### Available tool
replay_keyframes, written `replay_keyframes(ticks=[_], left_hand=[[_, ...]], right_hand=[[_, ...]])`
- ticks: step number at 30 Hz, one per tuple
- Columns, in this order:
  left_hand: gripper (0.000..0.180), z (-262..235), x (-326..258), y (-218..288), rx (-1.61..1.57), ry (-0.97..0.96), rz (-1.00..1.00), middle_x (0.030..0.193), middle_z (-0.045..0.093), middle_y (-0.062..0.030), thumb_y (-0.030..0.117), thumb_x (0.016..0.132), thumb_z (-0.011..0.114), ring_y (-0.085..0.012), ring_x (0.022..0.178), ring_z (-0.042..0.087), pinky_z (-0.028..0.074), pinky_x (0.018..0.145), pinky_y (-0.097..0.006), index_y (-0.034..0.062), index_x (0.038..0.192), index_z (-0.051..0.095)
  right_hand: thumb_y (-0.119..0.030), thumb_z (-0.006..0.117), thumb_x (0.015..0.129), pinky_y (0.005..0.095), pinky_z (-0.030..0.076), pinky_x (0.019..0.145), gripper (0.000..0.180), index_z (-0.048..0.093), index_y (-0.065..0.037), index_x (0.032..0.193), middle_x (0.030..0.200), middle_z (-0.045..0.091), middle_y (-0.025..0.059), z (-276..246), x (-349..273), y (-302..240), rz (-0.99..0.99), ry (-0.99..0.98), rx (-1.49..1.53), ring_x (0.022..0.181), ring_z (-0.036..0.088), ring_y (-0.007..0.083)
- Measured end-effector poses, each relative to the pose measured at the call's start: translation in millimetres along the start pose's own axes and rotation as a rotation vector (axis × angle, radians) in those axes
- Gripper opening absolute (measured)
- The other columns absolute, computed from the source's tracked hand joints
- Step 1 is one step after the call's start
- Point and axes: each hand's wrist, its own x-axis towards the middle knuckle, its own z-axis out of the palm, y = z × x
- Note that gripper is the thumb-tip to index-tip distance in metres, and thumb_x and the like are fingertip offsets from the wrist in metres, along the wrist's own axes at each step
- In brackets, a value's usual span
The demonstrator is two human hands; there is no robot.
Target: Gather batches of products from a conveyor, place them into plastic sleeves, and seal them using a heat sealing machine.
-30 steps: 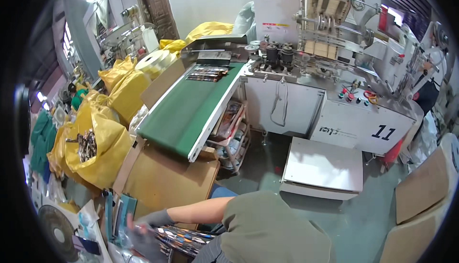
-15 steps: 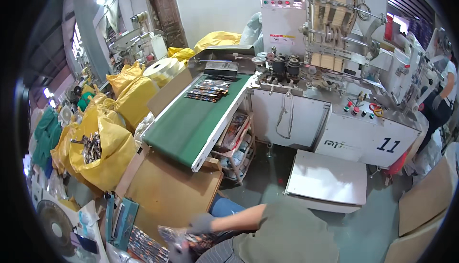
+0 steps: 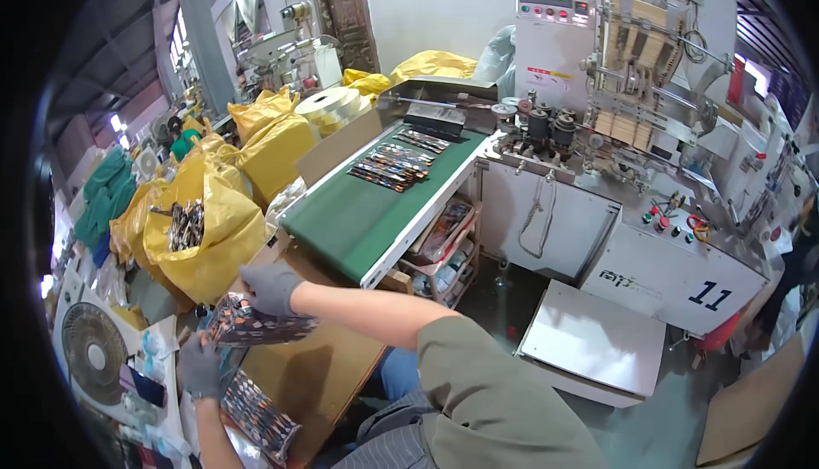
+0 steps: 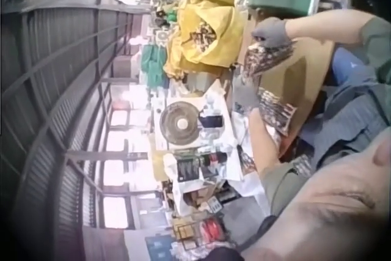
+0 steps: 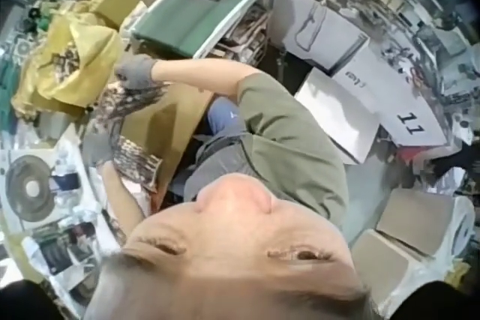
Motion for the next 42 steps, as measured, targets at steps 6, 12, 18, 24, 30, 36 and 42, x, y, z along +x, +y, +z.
replay_keyframes(ticks=[6, 12, 18, 24, 30, 36, 42], left_hand=[[0.021, 11.6, -9.4, 4.9, -0.114, -0.069, 0.014, 0.066, 0.062, -0.0126, 0.013, 0.087, 0.047, -0.0182, 0.046, 0.059, 0.043, 0.042, -0.030, -0.0020, 0.089, 0.062], [0.020, -8.5, -12.1, 34.9, -0.476, -0.035, -0.020, 0.063, 0.061, -0.0072, 0.013, 0.089, 0.049, -0.0124, 0.049, 0.059, 0.045, 0.043, -0.025, -0.0034, 0.093, 0.060], [0.017, -49.0, -16.9, 98.9, -0.571, 0.051, -0.123, 0.072, 0.063, -0.0069, 0.012, 0.087, 0.057, -0.0117, 0.054, 0.059, 0.047, 0.054, -0.026, -0.0018, 0.095, 0.063], [0.054, -35.5, -51.5, -6.0, -0.378, 0.106, -0.034, 0.106, 0.061, -0.0093, 0.019, 0.073, 0.073, -0.0186, 0.094, 0.059, 0.046, 0.081, -0.030, 0.0038, 0.120, 0.051], [0.074, 25.3, -73.0, -23.7, -0.672, 0.123, -0.256, 0.111, 0.060, -0.0113, 0.030, 0.065, 0.081, -0.0196, 0.100, 0.058, 0.045, 0.087, -0.032, 0.0000, 0.124, 0.048], [0.041, 12.5, -66.7, -71.3, -0.974, 0.244, -0.551, 0.093, 0.067, -0.0039, 0.010, 0.071, 0.077, -0.0100, 0.081, 0.061, 0.048, 0.073, -0.024, 0.0017, 0.108, 0.063], [0.040, 4.1, -66.4, -101.8, -0.958, 0.193, -0.584, 0.094, 0.066, -0.0039, 0.008, 0.075, 0.072, -0.0109, 0.082, 0.061, 0.049, 0.074, -0.024, 0.0014, 0.112, 0.062]], right_hand=[[-0.014, 0.057, 0.072, 0.0402, 0.049, 0.075, 0.015, 0.065, -0.009, 0.083, 0.086, 0.066, 0.0167, -9.5, 12.9, 25.7, 0.007, -0.130, -0.081, 0.083, 0.063, 0.0344], [-0.029, 0.059, 0.079, 0.0407, 0.049, 0.077, 0.030, 0.060, -0.012, 0.104, 0.091, 0.065, 0.0175, -46.5, 15.8, -4.9, -0.061, -0.108, -0.170, 0.088, 0.062, 0.0348], [-0.037, 0.060, 0.086, 0.0372, 0.048, 0.068, 0.038, 0.056, -0.001, 0.098, 0.083, 0.061, 0.0184, -4.3, -0.6, -43.1, -0.506, -0.185, -0.056, 0.076, 0.062, 0.0288], [-0.023, 0.053, 0.091, 0.0260, 0.045, 0.061, 0.028, 0.059, 0.001, 0.079, 0.064, 0.057, 0.0098, 42.4, 29.3, -72.0, -0.182, -0.243, 0.570, 0.064, 0.052, 0.0078], [-0.037, 0.056, 0.089, 0.0279, 0.040, 0.055, 0.037, 0.060, -0.001, 0.081, 0.059, 0.050, 0.0020, 162.1, 71.2, -36.4, -0.010, -0.546, 0.330, 0.057, 0.046, 0.0119], [-0.048, 0.051, 0.090, 0.0232, 0.038, 0.060, 0.047, 0.063, -0.003, 0.088, 0.069, 0.051, -0.0018, 148.3, 105.3, -57.4, 0.217, -0.673, 0.772, 0.062, 0.045, 0.0090], [-0.037, 0.060, 0.086, 0.0286, 0.045, 0.076, 0.040, 0.058, -0.001, 0.104, 0.088, 0.061, 0.0082, 153.6, 103.8, -59.7, -0.239, -0.599, 0.449, 0.082, 0.057, 0.0154]])
